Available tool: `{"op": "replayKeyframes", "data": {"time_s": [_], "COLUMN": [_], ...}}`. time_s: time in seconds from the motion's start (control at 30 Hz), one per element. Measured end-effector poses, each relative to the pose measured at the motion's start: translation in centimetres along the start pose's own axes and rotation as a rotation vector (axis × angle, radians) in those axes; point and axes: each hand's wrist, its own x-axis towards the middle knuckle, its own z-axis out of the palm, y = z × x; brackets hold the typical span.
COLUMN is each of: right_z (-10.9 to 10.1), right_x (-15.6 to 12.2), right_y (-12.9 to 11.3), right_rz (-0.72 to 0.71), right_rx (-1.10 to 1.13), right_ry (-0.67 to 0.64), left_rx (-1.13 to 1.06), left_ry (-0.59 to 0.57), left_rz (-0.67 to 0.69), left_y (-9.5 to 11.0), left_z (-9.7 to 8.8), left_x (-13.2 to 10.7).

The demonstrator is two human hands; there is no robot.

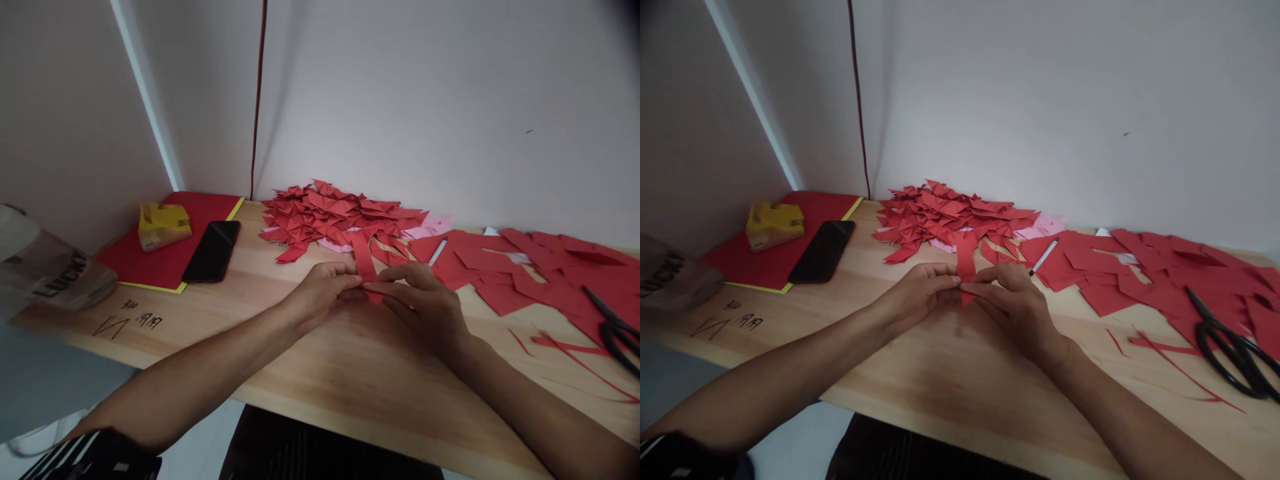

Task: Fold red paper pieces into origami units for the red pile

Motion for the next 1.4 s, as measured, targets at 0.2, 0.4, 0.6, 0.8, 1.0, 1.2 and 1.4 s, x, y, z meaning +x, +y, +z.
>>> {"op": "replayKeyframes", "data": {"time_s": [0.2, 0.4, 0.6, 0.8, 1.0, 1.2, 1.4], "right_z": [-0.1, 0.1, 0.0, 0.0, -0.1, 0.0, 0.1], "right_x": [-0.1, 0.4, 0.7, 0.9, 1.2, 1.2, 1.3], "right_y": [0.0, -0.6, -1.1, -1.2, -1.2, -1.3, -1.3], "right_rz": [0.087, 0.328, 0.516, 0.676, 0.679, 0.683, 0.677], "right_rx": [0.057, 0.246, 0.27, 0.307, 0.277, 0.266, 0.251], "right_ry": [-0.034, -0.062, -0.073, -0.201, -0.265, -0.289, -0.294], "left_rx": [0.032, 0.171, 0.259, 0.397, 0.457, 0.534, 0.553], "left_ry": [0.003, 0.081, 0.081, 0.133, 0.152, 0.153, 0.149], "left_rz": [0.033, 0.071, 0.089, 0.05, 0.053, 0.077, 0.075], "left_y": [-0.2, -0.3, -0.4, -0.8, -1.2, -1.2, -1.3], "left_z": [0.2, 0.7, 1.0, 0.7, 0.6, 0.8, 0.8], "left_x": [-0.1, -0.3, -0.5, -0.5, -0.4, -0.4, -0.5]}}
